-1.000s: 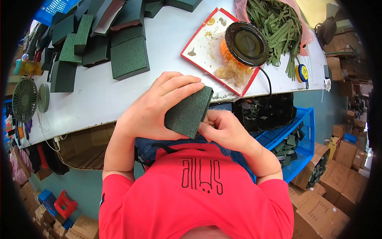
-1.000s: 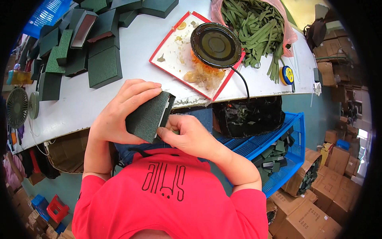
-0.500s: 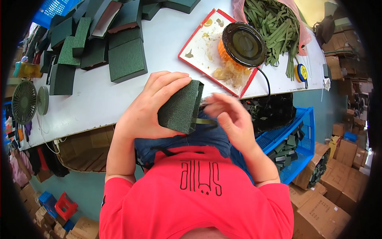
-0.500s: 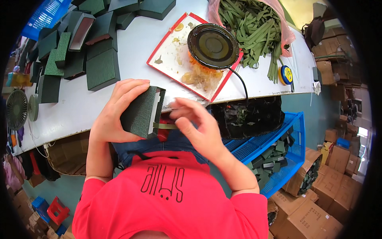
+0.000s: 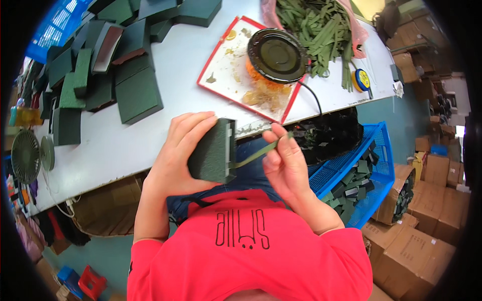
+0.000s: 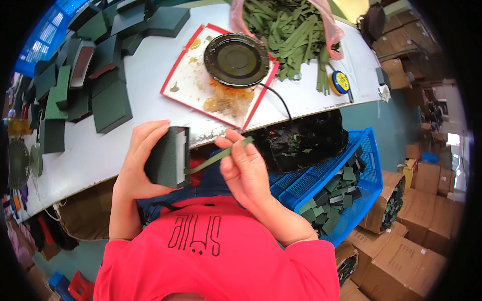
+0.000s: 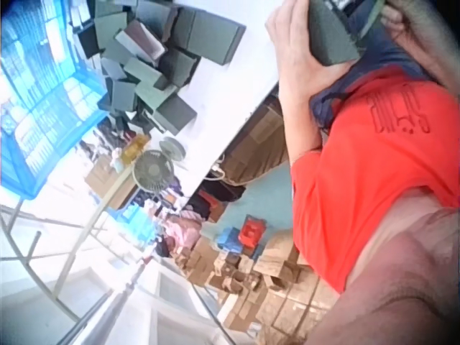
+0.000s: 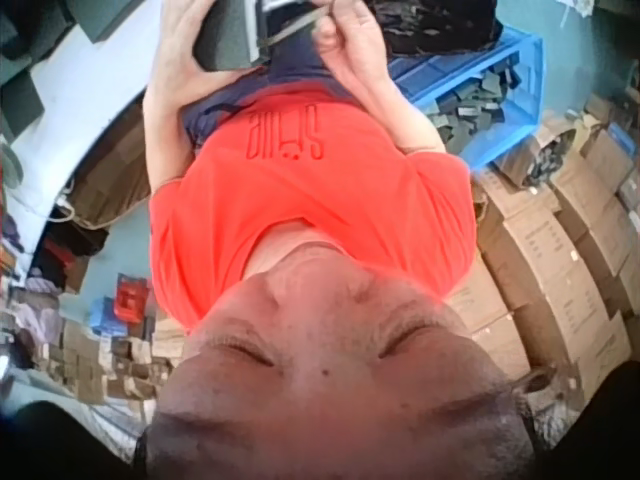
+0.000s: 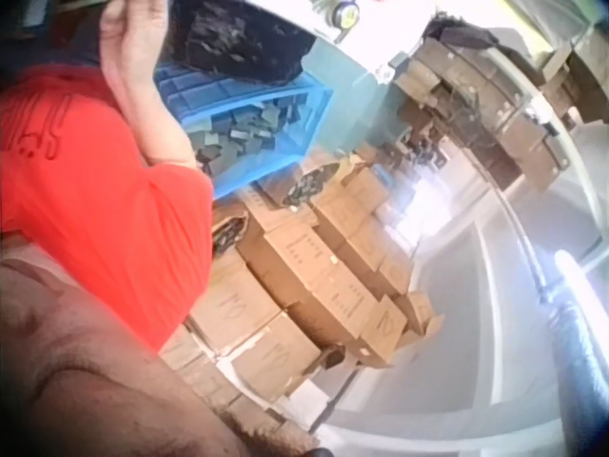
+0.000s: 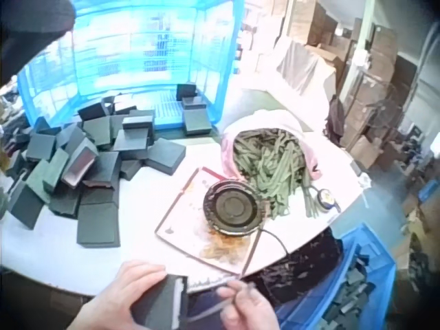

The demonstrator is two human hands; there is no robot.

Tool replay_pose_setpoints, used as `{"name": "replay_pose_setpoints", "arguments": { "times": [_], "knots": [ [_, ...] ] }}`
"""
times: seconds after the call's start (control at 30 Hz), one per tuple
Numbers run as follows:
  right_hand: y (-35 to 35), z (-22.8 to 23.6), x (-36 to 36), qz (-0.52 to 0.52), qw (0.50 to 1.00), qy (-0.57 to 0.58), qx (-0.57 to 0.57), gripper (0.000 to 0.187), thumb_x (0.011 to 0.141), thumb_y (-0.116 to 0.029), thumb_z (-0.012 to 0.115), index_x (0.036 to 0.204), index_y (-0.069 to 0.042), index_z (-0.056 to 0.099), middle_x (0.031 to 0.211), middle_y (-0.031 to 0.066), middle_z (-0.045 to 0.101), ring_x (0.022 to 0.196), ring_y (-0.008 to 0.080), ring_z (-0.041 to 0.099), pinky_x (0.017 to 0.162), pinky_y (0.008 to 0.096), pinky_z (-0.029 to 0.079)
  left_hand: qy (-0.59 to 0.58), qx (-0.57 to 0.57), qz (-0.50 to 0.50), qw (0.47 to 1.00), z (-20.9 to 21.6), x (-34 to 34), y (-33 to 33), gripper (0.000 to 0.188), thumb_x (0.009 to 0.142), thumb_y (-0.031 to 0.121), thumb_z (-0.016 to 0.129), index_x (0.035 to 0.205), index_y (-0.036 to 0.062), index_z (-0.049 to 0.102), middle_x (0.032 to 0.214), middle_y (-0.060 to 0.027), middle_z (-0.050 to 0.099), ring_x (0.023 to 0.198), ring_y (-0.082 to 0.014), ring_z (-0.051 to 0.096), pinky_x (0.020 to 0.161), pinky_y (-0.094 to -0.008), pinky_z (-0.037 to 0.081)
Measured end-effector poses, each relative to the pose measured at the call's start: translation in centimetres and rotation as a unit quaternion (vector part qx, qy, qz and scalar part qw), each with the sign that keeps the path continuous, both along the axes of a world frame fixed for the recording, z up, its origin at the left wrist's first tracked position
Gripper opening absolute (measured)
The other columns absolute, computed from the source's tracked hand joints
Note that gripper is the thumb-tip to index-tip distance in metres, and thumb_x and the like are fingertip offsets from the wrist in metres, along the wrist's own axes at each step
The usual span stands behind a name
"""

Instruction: The person sits at a table and repeatedly picks up green rectangular sponges and green ribbons. They wrap the ribbons around the sponges to create handles and place the finished items into a blue crate.

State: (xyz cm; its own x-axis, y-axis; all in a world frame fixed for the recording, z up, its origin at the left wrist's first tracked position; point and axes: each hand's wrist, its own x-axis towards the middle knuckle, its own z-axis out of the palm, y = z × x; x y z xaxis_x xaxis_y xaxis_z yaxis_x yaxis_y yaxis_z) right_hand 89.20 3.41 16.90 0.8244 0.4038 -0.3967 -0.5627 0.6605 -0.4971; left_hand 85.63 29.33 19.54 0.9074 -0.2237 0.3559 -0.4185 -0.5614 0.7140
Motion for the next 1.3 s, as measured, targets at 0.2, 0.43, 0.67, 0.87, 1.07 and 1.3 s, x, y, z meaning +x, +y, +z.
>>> {"name": "replay_pose_setpoints", "arguments": {
  "times": [0.2,0.43,0.67,0.87,1.07,1.3],
  "knots": [
    [-2.7,1.6,3.3,-0.121,0.987,-0.052,-0.087,0.038,0.105,-0.017,0.057,0.139,-0.001,0.053,0.122,0.0144,0.068,0.079,0.0088,0.064,0.069,0.0225,0.056,0.026,0.019,0.056,0.998,-0.7,-2.4,2.0,0.107,0.047,0.021,0.092,0.144,0.0000,0.049,0.143,-0.0218,0.051,0.132,-0.0402,0.048,0.110,-0.0470,0.038],
    [-2.9,1.0,3.9,-0.092,0.981,-0.123,-0.117,0.028,0.106,-0.016,0.056,0.128,0.001,0.061,0.105,0.0110,0.072,0.070,0.0096,0.063,0.058,0.0229,0.053,0.021,0.020,0.081,0.996,-0.7,-2.9,2.8,0.107,0.049,0.021,0.092,0.145,0.0006,0.048,0.142,-0.0221,0.051,0.132,-0.0399,0.049,0.110,-0.0464,0.040],
    [-2.2,2.2,6.0,-0.064,0.972,-0.157,-0.164,0.025,0.104,-0.017,0.061,0.116,0.004,0.064,0.088,0.0075,0.068,0.064,0.0105,0.061,0.053,0.0239,0.052,0.015,0.035,0.061,0.997,-0.6,-2.0,1.7,0.105,0.051,0.020,0.093,0.144,0.0002,0.048,0.142,-0.0218,0.051,0.130,-0.0399,0.049,0.109,-0.0470,0.041],
    [-1.9,2.1,8.4,-0.089,0.953,-0.204,-0.205,0.023,0.101,-0.020,0.066,0.105,0.003,0.067,0.082,0.0081,0.068,0.057,0.0109,0.060,0.048,0.0236,0.050,-0.007,0.044,0.083,0.996,-0.5,-1.3,1.2,0.105,0.052,0.020,0.092,0.144,0.0001,0.047,0.143,-0.0211,0.050,0.130,-0.0400,0.049,0.109,-0.0474,0.040],
    [-1.3,2.1,8.5,-0.106,0.949,-0.193,-0.227,0.020,0.102,-0.019,0.065,0.102,0.001,0.066,0.080,0.0090,0.069,0.052,0.0103,0.059,0.044,0.0220,0.046,-0.004,0.042,0.089,0.995,-0.7,-1.3,1.3,0.103,0.053,0.020,0.092,0.144,0.0004,0.048,0.143,-0.0205,0.050,0.129,-0.0403,0.049,0.108,-0.0479,0.040],
    [-0.7,2.2,8.4,-0.062,0.948,-0.187,-0.249,0.019,0.101,-0.018,0.066,0.099,0.001,0.065,0.075,0.0068,0.066,0.049,0.0103,0.055,0.042,0.0221,0.041,0.003,0.049,0.095,0.994,-0.6,-1.5,1.2,0.099,0.054,0.020,0.092,0.142,0.0013,0.049,0.142,-0.0192,0.050,0.124,-0.0415,0.049,0.104,-0.0495,0.043]
  ]
}}
